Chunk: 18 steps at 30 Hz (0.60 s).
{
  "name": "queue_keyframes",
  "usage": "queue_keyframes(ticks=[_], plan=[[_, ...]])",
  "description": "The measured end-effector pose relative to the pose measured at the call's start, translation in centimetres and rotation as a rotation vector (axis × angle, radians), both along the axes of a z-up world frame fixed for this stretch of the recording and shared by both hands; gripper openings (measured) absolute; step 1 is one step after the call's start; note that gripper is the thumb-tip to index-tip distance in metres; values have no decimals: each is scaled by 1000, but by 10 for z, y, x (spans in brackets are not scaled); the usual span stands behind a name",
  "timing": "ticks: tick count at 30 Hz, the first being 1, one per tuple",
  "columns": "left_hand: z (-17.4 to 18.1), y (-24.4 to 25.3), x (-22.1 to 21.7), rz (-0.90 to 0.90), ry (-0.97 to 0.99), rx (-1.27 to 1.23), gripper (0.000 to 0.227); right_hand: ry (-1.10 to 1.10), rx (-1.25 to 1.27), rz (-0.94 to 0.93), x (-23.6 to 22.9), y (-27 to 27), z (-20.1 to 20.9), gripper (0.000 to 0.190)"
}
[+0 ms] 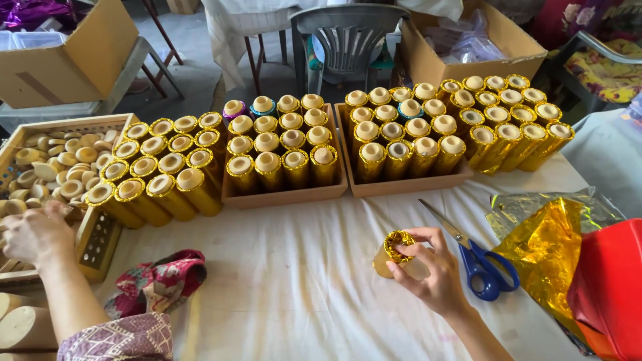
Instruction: Wrapping cardboard tubes with metallic foil for decorative purposes.
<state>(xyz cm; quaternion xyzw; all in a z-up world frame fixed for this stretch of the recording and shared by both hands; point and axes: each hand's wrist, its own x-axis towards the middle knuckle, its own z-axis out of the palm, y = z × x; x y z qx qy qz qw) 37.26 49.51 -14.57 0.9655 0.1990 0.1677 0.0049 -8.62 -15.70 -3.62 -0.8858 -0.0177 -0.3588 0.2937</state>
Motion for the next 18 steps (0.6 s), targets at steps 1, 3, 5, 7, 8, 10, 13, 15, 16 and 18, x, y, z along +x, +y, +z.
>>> queue_keyframes(ticks=[1,3,5,7,8,10,13,15,16,18], plan=[[-14,11,12,69,-40,17,59,-6,-2,7,0,0,0,29],[-25,19,19,136,-80,33,72,-12,-4,11,1,-1,1,29],[-17,15,12,191,-118,-73,83,-10,-3,15,0,-1,0,30],[-23,22,18,182,34,-42,69,-11,-7,10,0,-2,0,30],[-27,26,21,177,187,-12,54,-11,-13,10,0,-1,-1,30],[-34,31,23,151,117,21,61,-7,-13,10,0,-3,-1,30],[-40,38,26,152,74,44,65,-5,-12,15,1,-2,-1,30],[-42,40,29,172,103,34,61,-6,-12,13,1,-2,-1,30],[-44,41,30,174,169,-11,53,-7,-10,13,1,-2,-1,30],[-33,42,28,177,234,-54,46,-7,-5,13,1,-2,-1,30]])
